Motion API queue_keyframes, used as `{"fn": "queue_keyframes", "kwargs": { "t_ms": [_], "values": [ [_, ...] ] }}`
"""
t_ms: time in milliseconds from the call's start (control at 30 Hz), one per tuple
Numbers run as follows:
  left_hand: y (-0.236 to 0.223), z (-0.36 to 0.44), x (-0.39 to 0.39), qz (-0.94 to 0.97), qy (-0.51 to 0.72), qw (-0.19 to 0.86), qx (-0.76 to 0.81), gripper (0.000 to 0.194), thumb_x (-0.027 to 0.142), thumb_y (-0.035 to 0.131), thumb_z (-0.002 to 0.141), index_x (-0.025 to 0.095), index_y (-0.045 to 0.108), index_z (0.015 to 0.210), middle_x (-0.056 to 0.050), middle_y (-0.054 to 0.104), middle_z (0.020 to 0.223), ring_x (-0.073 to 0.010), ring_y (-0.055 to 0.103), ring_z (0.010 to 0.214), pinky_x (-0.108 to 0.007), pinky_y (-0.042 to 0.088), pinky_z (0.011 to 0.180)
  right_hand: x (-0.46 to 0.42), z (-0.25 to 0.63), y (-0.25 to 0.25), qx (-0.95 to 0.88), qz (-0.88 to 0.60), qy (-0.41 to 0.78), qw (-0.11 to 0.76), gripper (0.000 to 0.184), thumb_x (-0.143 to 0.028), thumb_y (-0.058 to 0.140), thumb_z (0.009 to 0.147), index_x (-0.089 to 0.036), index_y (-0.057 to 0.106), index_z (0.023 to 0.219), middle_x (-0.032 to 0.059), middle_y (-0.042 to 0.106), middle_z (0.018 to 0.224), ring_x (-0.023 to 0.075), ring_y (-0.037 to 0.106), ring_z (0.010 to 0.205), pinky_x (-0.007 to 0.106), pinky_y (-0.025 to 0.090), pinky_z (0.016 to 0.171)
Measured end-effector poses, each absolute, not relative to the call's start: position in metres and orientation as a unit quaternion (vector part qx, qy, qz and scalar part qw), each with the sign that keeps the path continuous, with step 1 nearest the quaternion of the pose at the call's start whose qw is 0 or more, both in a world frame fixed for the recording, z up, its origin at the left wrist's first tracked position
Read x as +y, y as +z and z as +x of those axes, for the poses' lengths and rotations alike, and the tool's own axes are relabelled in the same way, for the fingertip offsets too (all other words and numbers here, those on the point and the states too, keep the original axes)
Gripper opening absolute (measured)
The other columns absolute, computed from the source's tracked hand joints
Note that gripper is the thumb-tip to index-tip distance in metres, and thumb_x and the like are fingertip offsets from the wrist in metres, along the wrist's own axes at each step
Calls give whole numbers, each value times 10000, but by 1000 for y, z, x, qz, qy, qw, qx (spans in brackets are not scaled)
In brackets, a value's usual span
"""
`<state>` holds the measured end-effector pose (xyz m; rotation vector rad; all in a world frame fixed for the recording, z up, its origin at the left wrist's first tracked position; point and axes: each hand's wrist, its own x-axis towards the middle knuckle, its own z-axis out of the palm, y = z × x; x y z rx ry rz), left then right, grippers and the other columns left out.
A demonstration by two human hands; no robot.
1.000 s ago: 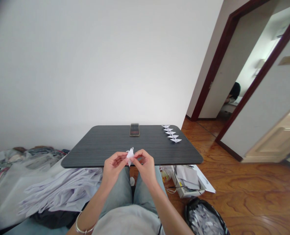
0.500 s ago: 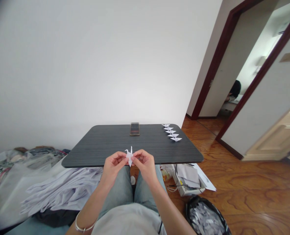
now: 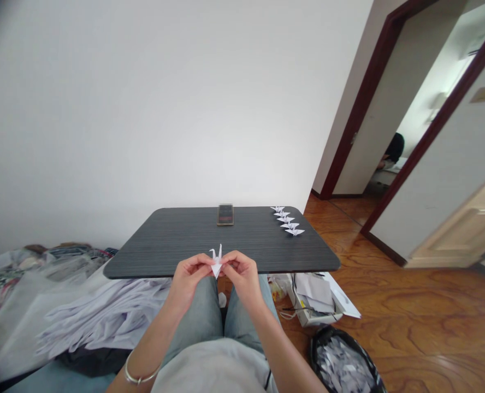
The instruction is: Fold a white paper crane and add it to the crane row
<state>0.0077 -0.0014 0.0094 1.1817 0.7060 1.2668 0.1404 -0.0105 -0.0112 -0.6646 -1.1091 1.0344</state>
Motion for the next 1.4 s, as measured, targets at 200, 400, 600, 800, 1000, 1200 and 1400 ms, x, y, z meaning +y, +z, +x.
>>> {"fn": "queue_keyframes", "kwargs": {
  "t_ms": [200,400,600,800,1000,1200,1400],
  "values": [
    [9,7,-3,511,531,608,296,179,307,714,681,140,703,747,-34,683,734,-145,629,697,-274,518,723,-11,141,-11,-493,-320,451,672,42,-241,682,686,-210,654,677,-8,624,645,126,564,587,241,486,565],
    [8,6,-1,495,537,602,323,218,316,766,631,137,644,665,-13,665,667,-127,614,647,-261,507,691,-12,141,-9,-510,-318,435,671,49,-250,686,697,-212,668,672,-2,617,676,130,564,616,245,482,584],
    [11,4,-1,496,555,579,332,253,284,781,604,146,573,645,14,629,635,-102,579,602,-221,472,613,-15,142,-5,-494,-316,474,657,164,-362,678,743,-202,653,768,0,640,693,131,598,633,252,523,613],
    [15,5,-4,509,557,563,338,245,267,769,610,148,561,661,20,609,630,-93,561,595,-204,446,590,-13,142,-5,-482,-337,530,611,259,-411,744,670,-174,643,691,-8,633,597,100,563,523,213,500,530],
    [11,4,-3,515,547,569,334,256,250,777,598,151,548,655,35,577,611,-79,539,575,-191,429,572,-10,142,-5,-478,-350,527,609,281,-415,783,601,-173,639,608,-17,617,518,100,545,468,217,483,488],
    [9,2,1,510,534,590,325,301,240,793,585,152,577,776,37,608,617,-86,571,566,-199,454,576,-12,142,-7,-487,-373,496,614,262,-387,784,607,-170,639,589,-19,606,478,97,531,428,214,460,456],
    [3,2,7,502,529,609,313,406,253,788,604,160,556,925,57,617,589,-98,597,564,-223,489,611,-7,140,-12,-480,-385,483,623,253,-383,777,620,-160,658,612,-4,629,519,97,548,457,216,477,479]
  ]
}}
